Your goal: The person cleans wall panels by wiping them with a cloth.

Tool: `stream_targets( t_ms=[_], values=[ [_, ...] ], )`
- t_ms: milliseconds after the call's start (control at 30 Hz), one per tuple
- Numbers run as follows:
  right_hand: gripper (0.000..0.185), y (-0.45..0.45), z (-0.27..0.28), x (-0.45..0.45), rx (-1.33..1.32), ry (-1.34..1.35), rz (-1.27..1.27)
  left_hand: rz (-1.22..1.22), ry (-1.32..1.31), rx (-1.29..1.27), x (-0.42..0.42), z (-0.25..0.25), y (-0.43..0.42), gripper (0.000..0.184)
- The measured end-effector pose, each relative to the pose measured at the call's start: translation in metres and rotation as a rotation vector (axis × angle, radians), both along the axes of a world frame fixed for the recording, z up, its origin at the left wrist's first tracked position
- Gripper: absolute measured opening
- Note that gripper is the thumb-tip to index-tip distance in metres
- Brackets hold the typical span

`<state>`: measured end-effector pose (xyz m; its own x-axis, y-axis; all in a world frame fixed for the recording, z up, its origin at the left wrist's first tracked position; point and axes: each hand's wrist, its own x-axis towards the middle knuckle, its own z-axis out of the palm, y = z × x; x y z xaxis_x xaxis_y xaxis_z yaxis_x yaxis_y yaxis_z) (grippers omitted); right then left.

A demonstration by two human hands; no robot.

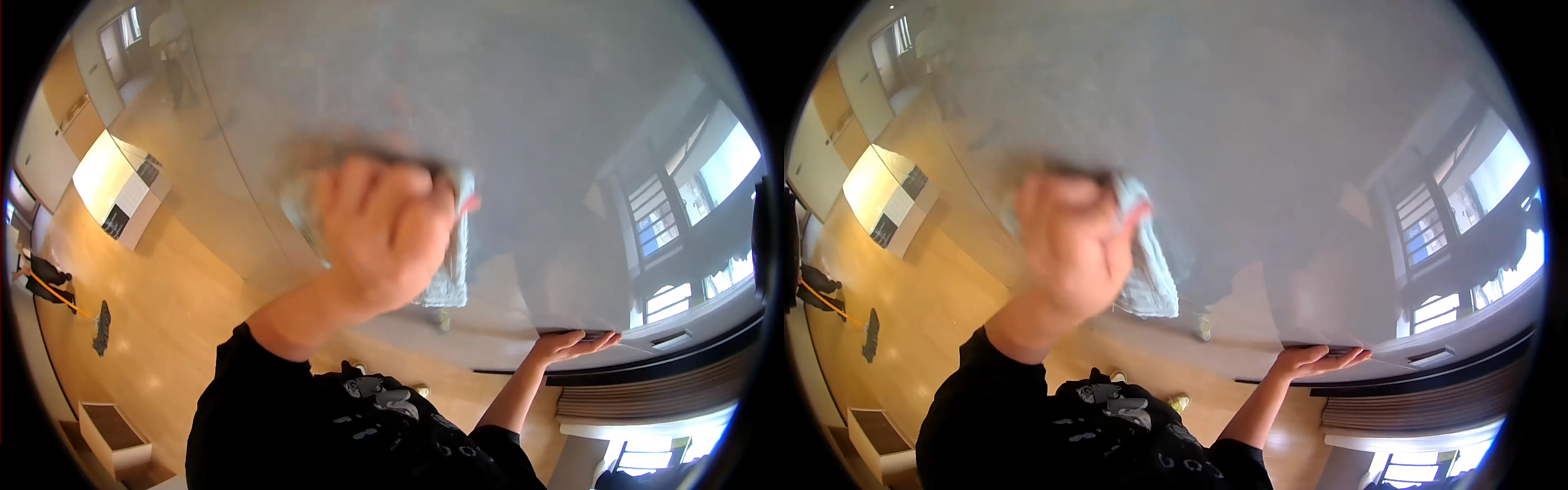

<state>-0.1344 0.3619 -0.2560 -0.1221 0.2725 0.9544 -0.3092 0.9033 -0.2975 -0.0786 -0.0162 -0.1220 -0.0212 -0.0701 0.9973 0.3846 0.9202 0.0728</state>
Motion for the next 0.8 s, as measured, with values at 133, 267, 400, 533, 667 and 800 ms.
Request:
stream_targets(
  t_ms=[133, 267, 400, 533, 667, 800],
  values=[
    [0.061, -0.002, 0.004, -0.010, 0.043, 0.032, 0.037, 0.039, 0.103, -0.033, -0.018, 0.004, -0.004, 0.035],
    [0.060, -0.007, 0.000, -0.011, 0.036, 0.036, 0.044, 0.119, 0.166, 0.017, -0.027, 0.047, -0.021, 0.026],
    [0.060, -0.004, -0.001, -0.015, 0.044, 0.029, 0.040, 0.014, 0.130, 0.015, -0.028, 0.016, 0.014, 0.033],
    [0.058, -0.005, -0.008, -0.013, 0.063, 0.017, 0.046, 0.077, 0.133, -0.070, -0.030, 0.035, -0.013, 0.026],
    [0.059, -0.001, -0.007, -0.016, 0.105, 0.013, 0.019, 0.136, 0.128, -0.103, -0.027, 0.053, -0.015, 0.027],
    [0.061, -0.002, -0.008, -0.017, 0.130, 0.022, 0.007, -0.025, -0.037, -0.075, -0.018, 0.011, 0.007, 0.030]
  ],
)
